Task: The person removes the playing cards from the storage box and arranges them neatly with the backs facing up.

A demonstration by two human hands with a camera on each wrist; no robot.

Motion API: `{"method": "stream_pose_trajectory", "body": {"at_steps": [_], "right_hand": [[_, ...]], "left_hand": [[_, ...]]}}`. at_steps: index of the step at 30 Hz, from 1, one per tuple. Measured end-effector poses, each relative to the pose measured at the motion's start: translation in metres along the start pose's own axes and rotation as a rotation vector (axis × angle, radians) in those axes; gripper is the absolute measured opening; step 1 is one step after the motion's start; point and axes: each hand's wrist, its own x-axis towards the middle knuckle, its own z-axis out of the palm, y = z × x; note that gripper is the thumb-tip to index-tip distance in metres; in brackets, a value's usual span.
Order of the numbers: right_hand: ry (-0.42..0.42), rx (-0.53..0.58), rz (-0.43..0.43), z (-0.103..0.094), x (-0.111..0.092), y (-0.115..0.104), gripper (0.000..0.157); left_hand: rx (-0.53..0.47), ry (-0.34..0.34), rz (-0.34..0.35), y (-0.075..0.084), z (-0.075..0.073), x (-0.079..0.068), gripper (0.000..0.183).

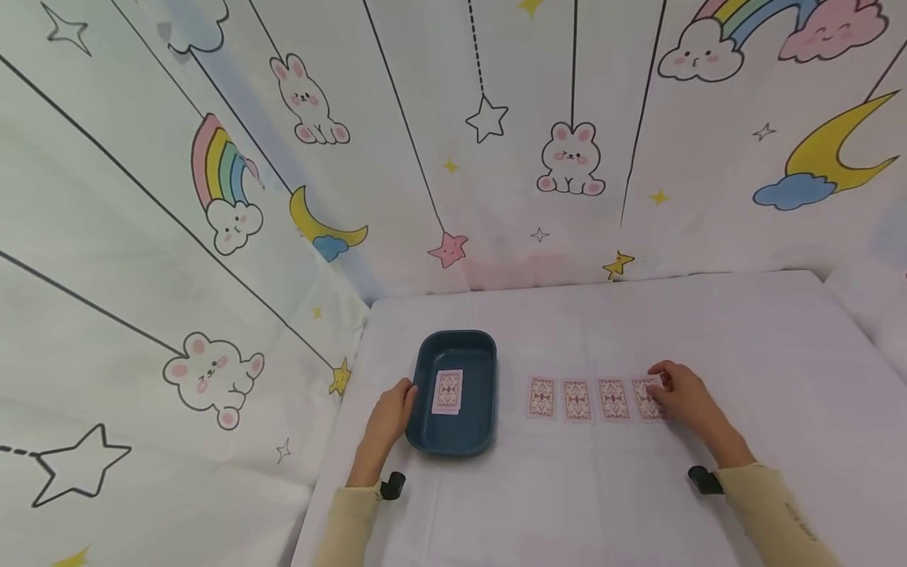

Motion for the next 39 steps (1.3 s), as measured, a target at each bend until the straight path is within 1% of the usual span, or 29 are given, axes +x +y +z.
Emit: {"method": "stream_pose_trajectory", "body": {"at_steps": [7,11,15,20,26,30,32,35,37,39], "right_hand": [[0.069,-0.034,-0.002,0.008,-0.001,-0.001,0.036],[0.113,-0.047,-0.022,0.011,-0.004,-0.003,0.026],[0.140,-0.060,-0.033,0.012,-0.007,-0.006,0.017],[0.150,-0.059,-0.033,0.012,-0.009,-0.005,0.019],[0.150,-0.065,-0.029,0.011,-0.010,-0.006,0.025],[0.131,-0.049,-0.033,0.005,-0.008,-0.022,0.032],[0.096,-0.027,-0.022,0.003,-0.006,-0.034,0.038],[0.022,0.016,-0.003,0.001,-0.002,-0.052,0.047],[-0.024,0.036,0.021,0.002,0.002,-0.062,0.052],[-0.043,0.042,0.024,0.005,0.006,-0.071,0.053]], "left_hand": [[0.002,-0.007,-0.009,0.000,-0.001,0.000,0.020],[-0.004,-0.008,-0.009,-0.001,0.000,0.001,0.020],[-0.008,-0.009,-0.006,-0.002,0.001,0.000,0.020],[-0.006,-0.013,-0.006,-0.002,0.001,0.000,0.020],[-0.004,-0.011,-0.004,-0.001,-0.001,0.001,0.020],[-0.007,-0.010,0.004,0.000,-0.003,0.001,0.020],[-0.013,-0.009,0.003,0.000,-0.003,0.001,0.021],[-0.015,-0.011,0.003,-0.001,-0.003,0.001,0.020],[-0.016,-0.013,0.004,-0.001,-0.003,0.000,0.020],[-0.018,-0.012,0.007,-0.001,-0.003,0.000,0.020]]}}
